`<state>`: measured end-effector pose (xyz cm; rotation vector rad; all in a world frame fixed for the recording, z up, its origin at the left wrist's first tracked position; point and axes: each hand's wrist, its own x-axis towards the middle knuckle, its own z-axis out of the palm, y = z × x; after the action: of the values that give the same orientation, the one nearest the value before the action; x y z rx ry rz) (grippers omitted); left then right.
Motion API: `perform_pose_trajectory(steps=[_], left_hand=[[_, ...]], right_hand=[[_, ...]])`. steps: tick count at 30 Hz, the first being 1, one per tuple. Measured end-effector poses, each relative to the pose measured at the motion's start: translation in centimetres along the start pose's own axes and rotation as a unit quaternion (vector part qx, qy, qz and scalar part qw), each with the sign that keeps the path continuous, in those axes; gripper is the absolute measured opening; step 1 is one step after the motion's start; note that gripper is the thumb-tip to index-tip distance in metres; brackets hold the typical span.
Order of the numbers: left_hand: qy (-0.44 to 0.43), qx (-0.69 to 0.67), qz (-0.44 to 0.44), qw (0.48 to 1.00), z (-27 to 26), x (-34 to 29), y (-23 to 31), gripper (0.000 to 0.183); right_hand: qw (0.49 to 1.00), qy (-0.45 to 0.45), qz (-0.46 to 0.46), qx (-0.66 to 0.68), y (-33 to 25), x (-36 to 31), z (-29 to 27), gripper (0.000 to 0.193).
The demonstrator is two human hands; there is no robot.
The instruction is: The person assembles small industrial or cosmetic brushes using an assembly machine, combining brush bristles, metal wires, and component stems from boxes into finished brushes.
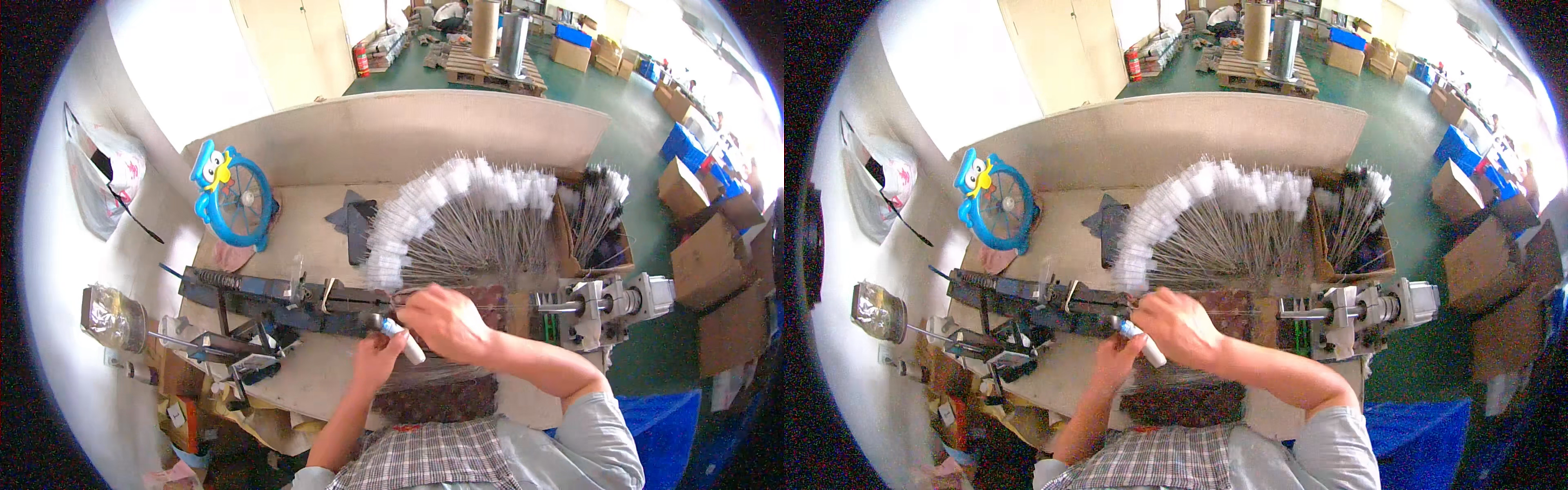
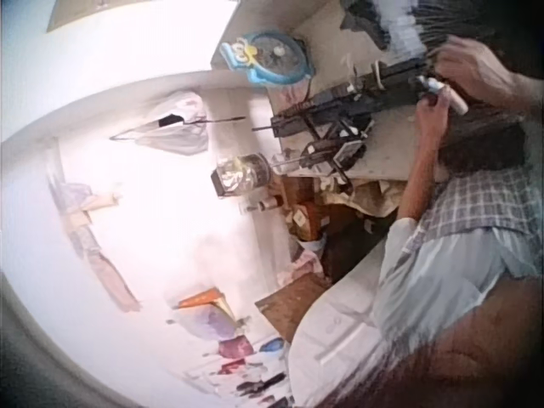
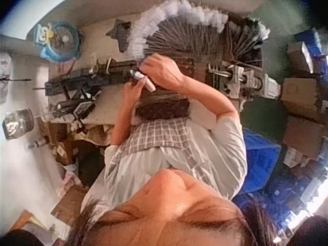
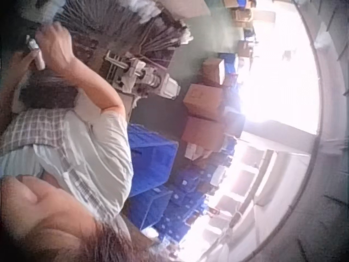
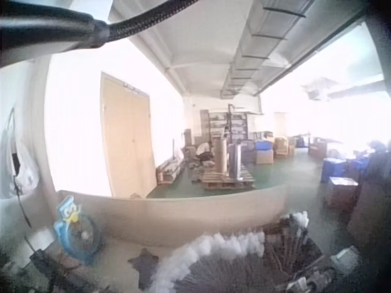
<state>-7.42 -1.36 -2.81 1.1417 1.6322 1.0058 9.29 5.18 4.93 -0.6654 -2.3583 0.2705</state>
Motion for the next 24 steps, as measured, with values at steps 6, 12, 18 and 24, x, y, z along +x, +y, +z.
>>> perform_pose_trajectory(steps=[6, 12, 18, 24], left_hand=[[0.01, -0.312, -0.05, 0.949, 4.0, -1.1, 0.9, 0.019], [-0.034, 0.018, 0.04, 0.998, 2.0, 0.0, 0.0, 0.02], [0.007, 0.102, 0.073, 0.992, -1.7, -0.8, -2.3, 0.023], [0.142, -0.136, -0.031, 0.98, -5.6, -4.1, -4.8, 0.023]], right_hand=[[0.987, -0.127, 0.091, -0.025, 3.4, -7.4, 1.6, 0.013], [0.955, 0.147, 0.234, -0.108, 10.6, -3.5, 2.5, 0.009], [0.954, 0.139, 0.239, -0.117, 12.4, -2.8, 3.2, 0.012], [0.977, 0.14, 0.124, -0.105, 10.8, -2.4, 2.7, 0.006]])
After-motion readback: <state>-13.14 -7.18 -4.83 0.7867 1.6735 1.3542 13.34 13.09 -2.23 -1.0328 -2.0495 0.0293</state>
